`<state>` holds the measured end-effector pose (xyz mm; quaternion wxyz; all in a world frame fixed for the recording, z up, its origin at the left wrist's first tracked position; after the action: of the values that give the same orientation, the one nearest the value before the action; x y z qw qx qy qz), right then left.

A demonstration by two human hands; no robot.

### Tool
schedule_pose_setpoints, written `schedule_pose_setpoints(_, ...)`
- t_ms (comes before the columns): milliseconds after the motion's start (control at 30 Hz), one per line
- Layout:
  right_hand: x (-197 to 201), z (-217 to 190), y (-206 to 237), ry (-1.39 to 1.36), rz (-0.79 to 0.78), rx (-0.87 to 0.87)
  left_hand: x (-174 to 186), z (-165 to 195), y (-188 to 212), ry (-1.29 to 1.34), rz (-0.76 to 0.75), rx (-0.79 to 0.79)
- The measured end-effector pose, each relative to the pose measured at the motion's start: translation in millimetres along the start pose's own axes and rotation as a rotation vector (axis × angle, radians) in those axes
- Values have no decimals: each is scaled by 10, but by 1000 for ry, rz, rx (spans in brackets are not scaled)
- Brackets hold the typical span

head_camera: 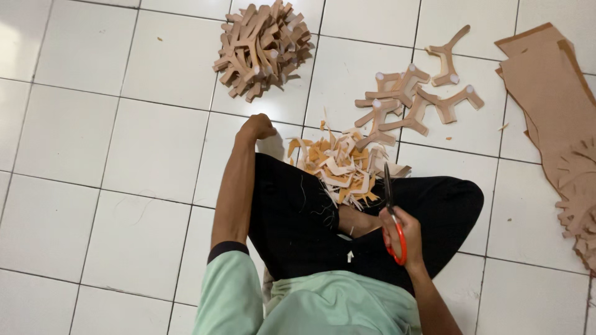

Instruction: The person sits on a tiled floor and uses scissors to trim the edges of small, T-shaped craft pieces made of light brown material. They pick up each piece, trim the edges, and place the finished pieces into a pile on the floor.

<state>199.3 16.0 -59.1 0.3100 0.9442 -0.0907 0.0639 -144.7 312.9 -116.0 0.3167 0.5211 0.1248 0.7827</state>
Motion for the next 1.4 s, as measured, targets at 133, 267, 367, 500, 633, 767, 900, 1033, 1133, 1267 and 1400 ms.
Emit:
schedule_pose_setpoints(133, 81, -117, -408, -254, -88, 42, 124, 248, 20, -23, 338, -263)
schedule_pose_setpoints(267, 311, -203, -869, -496, -131, 75, 223, 658, 139, -105, 518, -378)
schedule_pose_setpoints(367, 435, -226, -1121, -691, -149, 64, 182, 1156, 88, -113, 563, -460)
schedule_pose_setpoints(500, 465, -174, -1210, -934, -134, -1, -157, 2006, -183, 50, 530, -590)
schedule_pose_setpoints(633, 424, -192, -1219, -888, -132, 23, -684, 2675, -606, 101, 369, -551)
schedule_pose_setpoints(767, 389, -245, -1257, -888, -176, 24, -868, 3021, -730, -205, 521, -600)
schedule_pose_setpoints(900, 391, -235, -1274, -844, -155, -3, -812, 2994, -760, -158, 595, -515)
schedule_pose_setpoints(1033, 368, -207, -1267, -797, -153, -5, -707, 2906, -732, 37, 436, -552)
schedule_pose_setpoints(1133, 363, -181, -1277, -813, -149, -12, -700, 2821, -777, -14, 317, -513)
schedule_pose_setpoints(1267, 367, -156, -1290, -832, -153, -17, -815, 2816, -883, -156, 233, -539)
schedule_pose_setpoints(1400, 337, -134, -1285, -879, -172, -35, -859, 2884, -915, -278, 337, -478)
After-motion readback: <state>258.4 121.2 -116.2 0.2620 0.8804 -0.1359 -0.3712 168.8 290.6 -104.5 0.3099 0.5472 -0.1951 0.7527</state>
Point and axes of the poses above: each hand's wrist, its own y-axis away from the middle knuckle, its own x-axis out of the back of the hand, z = x × y, the point moved 6 cm from there along -y, towards the middle knuckle, and after that the axes turned 12 degrees about -x, right-handed, at the moved point
